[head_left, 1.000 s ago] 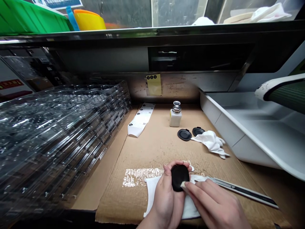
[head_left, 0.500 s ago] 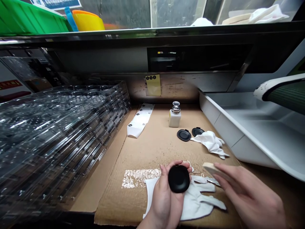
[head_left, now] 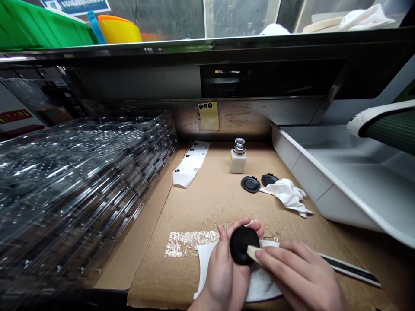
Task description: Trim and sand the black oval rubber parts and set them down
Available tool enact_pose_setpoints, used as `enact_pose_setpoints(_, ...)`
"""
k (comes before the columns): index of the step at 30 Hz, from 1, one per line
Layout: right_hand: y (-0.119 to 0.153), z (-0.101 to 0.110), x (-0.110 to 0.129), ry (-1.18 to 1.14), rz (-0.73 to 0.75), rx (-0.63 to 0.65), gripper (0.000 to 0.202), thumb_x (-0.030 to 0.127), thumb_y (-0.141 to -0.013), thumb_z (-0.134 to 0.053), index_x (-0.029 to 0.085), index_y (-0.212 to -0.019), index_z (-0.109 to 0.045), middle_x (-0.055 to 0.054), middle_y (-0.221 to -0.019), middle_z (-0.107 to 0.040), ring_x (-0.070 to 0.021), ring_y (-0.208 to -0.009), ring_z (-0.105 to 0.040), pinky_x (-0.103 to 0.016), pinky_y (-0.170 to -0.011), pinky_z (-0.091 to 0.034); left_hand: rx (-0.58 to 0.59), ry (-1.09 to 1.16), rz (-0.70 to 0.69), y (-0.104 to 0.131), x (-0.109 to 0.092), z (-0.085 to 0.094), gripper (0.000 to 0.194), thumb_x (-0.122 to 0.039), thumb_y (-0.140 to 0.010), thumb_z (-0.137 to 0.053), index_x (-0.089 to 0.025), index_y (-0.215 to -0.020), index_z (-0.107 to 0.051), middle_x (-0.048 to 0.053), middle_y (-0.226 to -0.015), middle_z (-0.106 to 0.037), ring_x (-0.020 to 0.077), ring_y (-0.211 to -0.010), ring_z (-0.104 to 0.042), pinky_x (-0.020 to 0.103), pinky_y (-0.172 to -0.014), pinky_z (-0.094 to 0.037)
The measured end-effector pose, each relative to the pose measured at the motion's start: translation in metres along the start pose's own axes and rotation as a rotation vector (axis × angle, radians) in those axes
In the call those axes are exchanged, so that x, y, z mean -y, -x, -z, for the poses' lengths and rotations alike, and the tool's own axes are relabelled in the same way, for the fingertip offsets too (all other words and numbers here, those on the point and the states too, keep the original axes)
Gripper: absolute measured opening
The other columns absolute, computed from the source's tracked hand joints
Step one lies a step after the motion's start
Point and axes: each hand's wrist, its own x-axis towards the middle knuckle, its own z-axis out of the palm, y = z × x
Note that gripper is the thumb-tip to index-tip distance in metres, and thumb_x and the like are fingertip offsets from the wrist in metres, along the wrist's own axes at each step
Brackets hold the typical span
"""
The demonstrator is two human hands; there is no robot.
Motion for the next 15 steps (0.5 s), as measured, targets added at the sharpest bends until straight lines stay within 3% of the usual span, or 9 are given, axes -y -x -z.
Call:
enact_pose_setpoints(4, -0.006, -0.003, -0.003, -0.004, -0.004, 0.010, 0.031, 0.014, -0.084, -0.047, 0.018, -0.114, -0.056, -0.005, -0.098, -0.065, -0.0154, -0.078, -0.055, -0.029, -0.066, -0.044, 0.014, 0.008, -0.002, -0.001, 0.001, 0.000, 0.047, -0.049, -0.085, -0.035, -0.011, -0.101, -0.059, 0.015, -0.104, -0.064, 0.0263, -0.104, -0.055, 0.044, -0.100, -0.030)
enact_pose_setpoints(9, -0.015, 0.000, -0.009, -0.003, -0.071, -0.068, 0.037, 0.009, -0.081, -0.051, 0.019, -0.117, -0.053, -0.005, -0.097, -0.065, -0.0153, -0.081, -0.057, -0.029, -0.070, -0.046, 0.018, 0.008, -0.018, -0.002, 0.001, 0.000, 0.044, -0.046, -0.086, -0.035, -0.012, -0.095, -0.061, 0.013, -0.099, -0.065, 0.0267, -0.105, -0.054, 0.043, -0.100, -0.029)
enact_pose_setpoints(15, -0.027, -0.023, 0.021, -0.102, -0.166, -0.209, 0.029, 0.009, -0.080, -0.052, 0.015, -0.108, -0.057, -0.006, -0.086, -0.063, -0.0145, -0.080, -0.060, -0.026, -0.072, -0.049, 0.069, 0.040, -0.018, -0.001, 0.001, 0.000, 0.051, -0.050, -0.086, -0.029, -0.013, -0.098, -0.061, 0.011, -0.097, -0.063, 0.0247, -0.102, -0.054, 0.041, -0.098, -0.030)
